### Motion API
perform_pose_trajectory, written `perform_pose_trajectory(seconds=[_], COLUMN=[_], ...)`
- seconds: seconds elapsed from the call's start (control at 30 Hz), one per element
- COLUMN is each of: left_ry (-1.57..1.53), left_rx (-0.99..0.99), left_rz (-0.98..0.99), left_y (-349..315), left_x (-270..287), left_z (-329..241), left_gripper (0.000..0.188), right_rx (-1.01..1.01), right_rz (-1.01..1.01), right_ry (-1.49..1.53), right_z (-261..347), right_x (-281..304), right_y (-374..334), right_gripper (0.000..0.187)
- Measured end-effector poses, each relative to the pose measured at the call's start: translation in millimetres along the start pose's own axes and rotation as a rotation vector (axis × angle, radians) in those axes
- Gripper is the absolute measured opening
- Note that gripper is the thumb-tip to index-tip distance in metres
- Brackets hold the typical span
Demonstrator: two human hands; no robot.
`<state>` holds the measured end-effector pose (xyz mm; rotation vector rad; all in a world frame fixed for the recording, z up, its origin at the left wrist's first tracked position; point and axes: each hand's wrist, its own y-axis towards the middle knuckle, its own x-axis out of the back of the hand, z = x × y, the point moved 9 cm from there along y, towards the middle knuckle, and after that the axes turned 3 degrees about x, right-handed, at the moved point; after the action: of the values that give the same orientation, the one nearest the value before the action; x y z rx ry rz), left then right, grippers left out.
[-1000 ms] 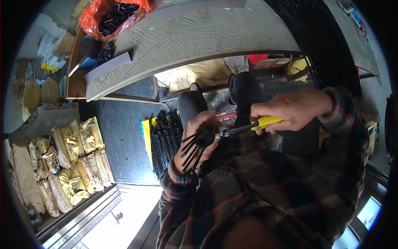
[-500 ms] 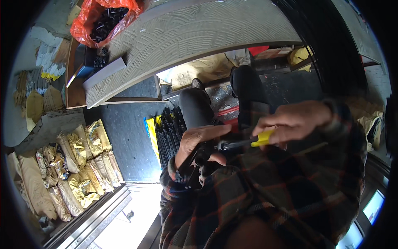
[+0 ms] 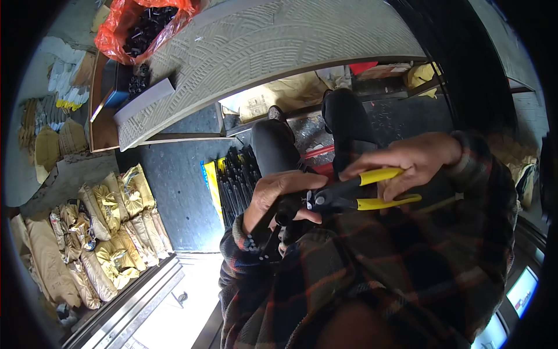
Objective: Bundling black plastic cable ties and using wire cutters to trim or secure them.
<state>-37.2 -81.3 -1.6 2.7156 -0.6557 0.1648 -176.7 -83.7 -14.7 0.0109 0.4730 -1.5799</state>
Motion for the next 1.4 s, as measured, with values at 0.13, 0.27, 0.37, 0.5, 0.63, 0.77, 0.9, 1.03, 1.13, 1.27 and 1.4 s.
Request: perform_pose_trajectory(seconds=[0.13,0.27,0.37,0.5,0.63,0.77,0.9,1.03,1.13,1.27,1.4], left_ry=[0.074,0.100,0.031,0.093,0.138,-0.058,-0.210,0.052,-0.028,-0.074,0.027], left_rx=[0.183,0.325,0.362,0.288,0.256,0.367,0.030,0.109,0.065,0.119,0.104], left_rz=[-0.210,-0.288,-0.360,-0.393,-0.384,-0.469,-0.381,-0.507,-0.465,-0.589,-0.737], left_y=[-7,-16,-15,-9,-10,-20,-7,-28,-26,-33,-35], left_x=[10,7,8,13,14,20,24,38,36,40,44], left_z=[5,15,19,12,10,27,14,13,11,11,11], left_gripper=[0.060,0.066,0.066,0.059,0.059,0.091,0.091,0.073,0.072,0.062,0.059], right_rx=[0.321,0.263,0.328,0.281,0.257,0.348,0.558,0.631,0.790,0.745,0.904], right_rz=[-0.332,-0.608,-0.691,-0.679,-0.655,-0.672,-0.745,-0.798,-0.850,-0.877,-1.078], right_ry=[-1.014,-1.454,-1.544,-1.632,-1.582,-1.400,-0.556,-0.399,-0.707,-0.529,-0.683], right_z=[56,47,57,57,53,20,0,42,62,63,58], right_x=[8,14,17,18,20,21,30,32,25,28,9], right_y=[-10,-5,-6,-5,-1,21,36,64,70,68,60], right_gripper=[0.048,0.019,0.019,0.021,0.019,0.013,0.021,0.043,0.049,0.040,0.030])
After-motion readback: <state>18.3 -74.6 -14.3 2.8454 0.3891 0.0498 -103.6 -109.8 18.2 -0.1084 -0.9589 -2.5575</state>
